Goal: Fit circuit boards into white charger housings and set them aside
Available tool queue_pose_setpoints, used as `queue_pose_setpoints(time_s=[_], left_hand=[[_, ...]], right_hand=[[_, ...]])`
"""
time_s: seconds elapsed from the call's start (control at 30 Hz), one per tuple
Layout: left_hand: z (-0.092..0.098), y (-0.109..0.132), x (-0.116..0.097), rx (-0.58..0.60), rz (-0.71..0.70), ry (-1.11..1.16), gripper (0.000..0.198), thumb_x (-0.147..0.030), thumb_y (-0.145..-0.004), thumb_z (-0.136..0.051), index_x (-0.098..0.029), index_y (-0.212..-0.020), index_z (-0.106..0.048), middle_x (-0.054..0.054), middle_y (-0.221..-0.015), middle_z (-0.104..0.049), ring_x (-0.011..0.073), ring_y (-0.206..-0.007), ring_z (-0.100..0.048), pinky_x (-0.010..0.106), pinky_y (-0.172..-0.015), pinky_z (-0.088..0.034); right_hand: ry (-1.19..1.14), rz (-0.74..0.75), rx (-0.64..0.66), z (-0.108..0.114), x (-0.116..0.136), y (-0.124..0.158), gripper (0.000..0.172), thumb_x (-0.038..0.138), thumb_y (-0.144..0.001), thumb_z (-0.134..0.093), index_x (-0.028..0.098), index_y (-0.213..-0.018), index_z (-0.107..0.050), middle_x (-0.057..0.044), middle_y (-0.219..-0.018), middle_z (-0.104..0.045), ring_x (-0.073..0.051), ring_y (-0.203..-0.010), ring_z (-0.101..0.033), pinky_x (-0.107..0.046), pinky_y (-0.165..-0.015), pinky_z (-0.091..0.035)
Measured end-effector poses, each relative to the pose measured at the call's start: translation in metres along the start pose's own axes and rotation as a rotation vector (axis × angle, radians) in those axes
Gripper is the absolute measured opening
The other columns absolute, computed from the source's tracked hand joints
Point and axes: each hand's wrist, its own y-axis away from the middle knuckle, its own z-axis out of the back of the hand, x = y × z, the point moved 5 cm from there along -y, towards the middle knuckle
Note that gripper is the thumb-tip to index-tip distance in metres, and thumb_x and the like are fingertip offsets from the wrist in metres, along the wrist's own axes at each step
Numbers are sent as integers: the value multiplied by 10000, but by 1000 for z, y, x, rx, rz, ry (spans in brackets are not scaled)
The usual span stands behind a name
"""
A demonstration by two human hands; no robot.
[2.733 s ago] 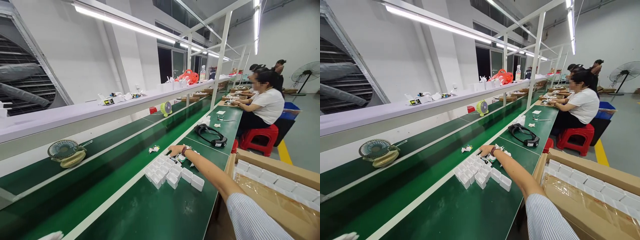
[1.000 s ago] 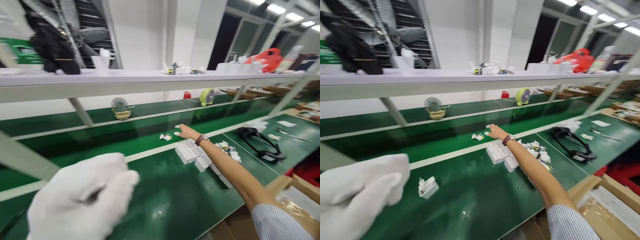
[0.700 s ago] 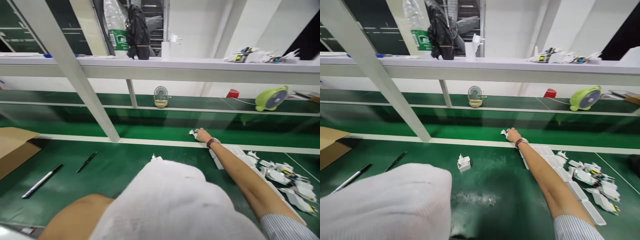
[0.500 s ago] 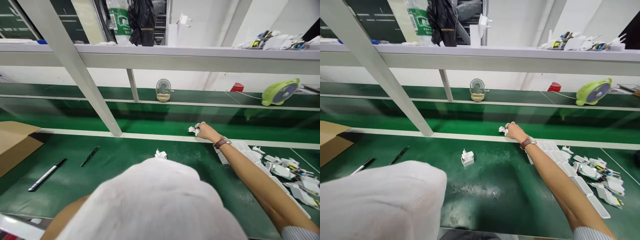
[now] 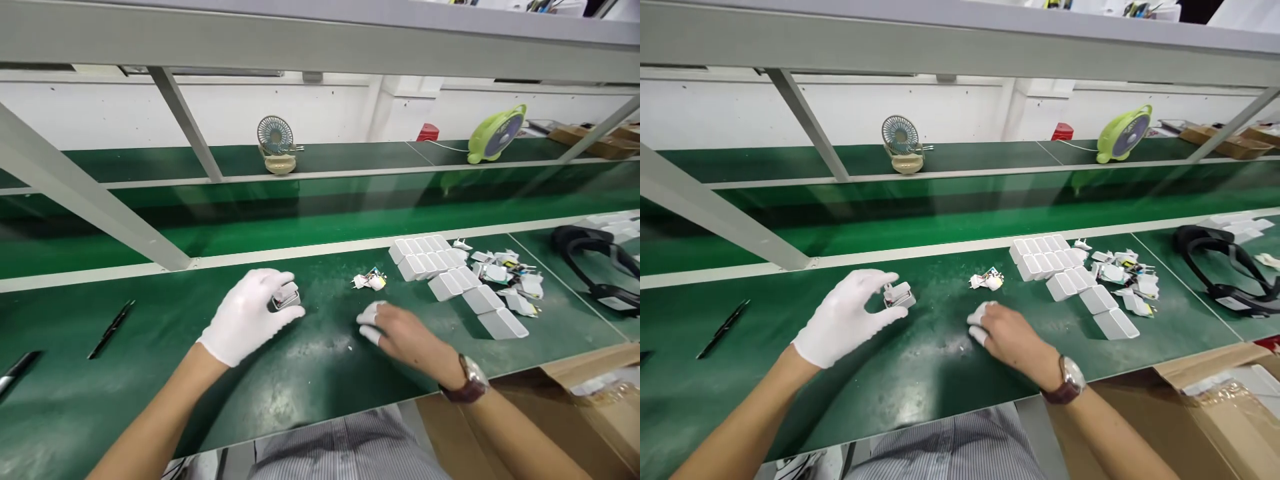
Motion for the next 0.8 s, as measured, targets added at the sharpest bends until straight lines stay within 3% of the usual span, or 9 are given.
queue_pose_setpoints(time_s=[0.07, 0.13, 0.2, 0.33, 0.47, 0.57, 0.7, 0.8], left_hand=[[-12, 13, 34, -7, 181, 10, 769, -464, -708, -814, -229, -1375, -513, 109, -1282, -582, 296, -1126, -585, 434, -950, -524], [-26, 30, 58, 42, 345, 69, 928, -483, -657, -835, -210, -1444, -426, 121, -1283, -556, 277, -1057, -606, 424, -899, -548], [-38, 43, 68, 92, 446, 154, 927, -473, -668, -815, -201, -1454, -405, 106, -1231, -578, 252, -1002, -620, 400, -856, -559], [-53, 46, 65, 190, 510, 270, 826, -467, -721, -758, -191, -1431, -440, 87, -1198, -636, 255, -1014, -638, 373, -855, -552], [-66, 27, 66, 304, 538, 234, 710, -573, -775, -680, -200, -1361, -530, 75, -1208, -681, 304, -1054, -660, 398, -935, -526], [-80, 4, 68, 354, 510, 207, 639, -631, -802, -622, -220, -1292, -609, 62, -1228, -692, 332, -1132, -646, 407, -1022, -482], [-99, -15, 65, 372, 448, 170, 623, -653, -806, -594, -257, -1285, -630, 43, -1240, -694, 320, -1122, -659, 388, -1002, -497], [-106, -23, 60, 294, 364, 107, 560, -643, -794, -592, -268, -1197, -697, 39, -1200, -712, 296, -1093, -670, 340, -945, -524]], right_hand=[[-60, 73, 28, -22, 17, 14, 226, 288, -994, -517, 243, -1134, -688, -85, -1023, -687, -243, -938, -647, -391, -829, -551], [-43, 97, 0, -42, 23, 21, 210, 287, -987, -533, 220, -1108, -692, -96, -1009, -675, -253, -921, -637, -419, -842, -548], [-18, 109, -33, -57, 24, 22, 188, 270, -985, -531, 205, -1033, -701, -100, -964, -665, -252, -886, -623, -435, -854, -538], [55, 165, -57, -69, 25, 19, 209, 238, -994, -497, 194, -888, -672, -83, -857, -636, -238, -837, -592, -413, -820, -523], [130, 230, -78, -62, 27, 15, 267, 267, -1013, -460, 189, -810, -614, -71, -856, -624, -219, -804, -563, -372, -747, -503], [78, 174, -113, -47, 19, 12, 268, 297, -1021, -440, 190, -841, -608, -71, -867, -627, -215, -813, -560, -360, -758, -497], [-235, 33, -197, -11, 2, 20, 165, 263, -1019, -440, 206, -1006, -594, -57, -962, -641, -183, -898, -579, -311, -820, -485], [-569, -94, -229, 11, -13, 30, 152, 271, -1016, -450, 211, -1003, -588, -50, -977, -624, -156, -863, -578, -294, -795, -483]])
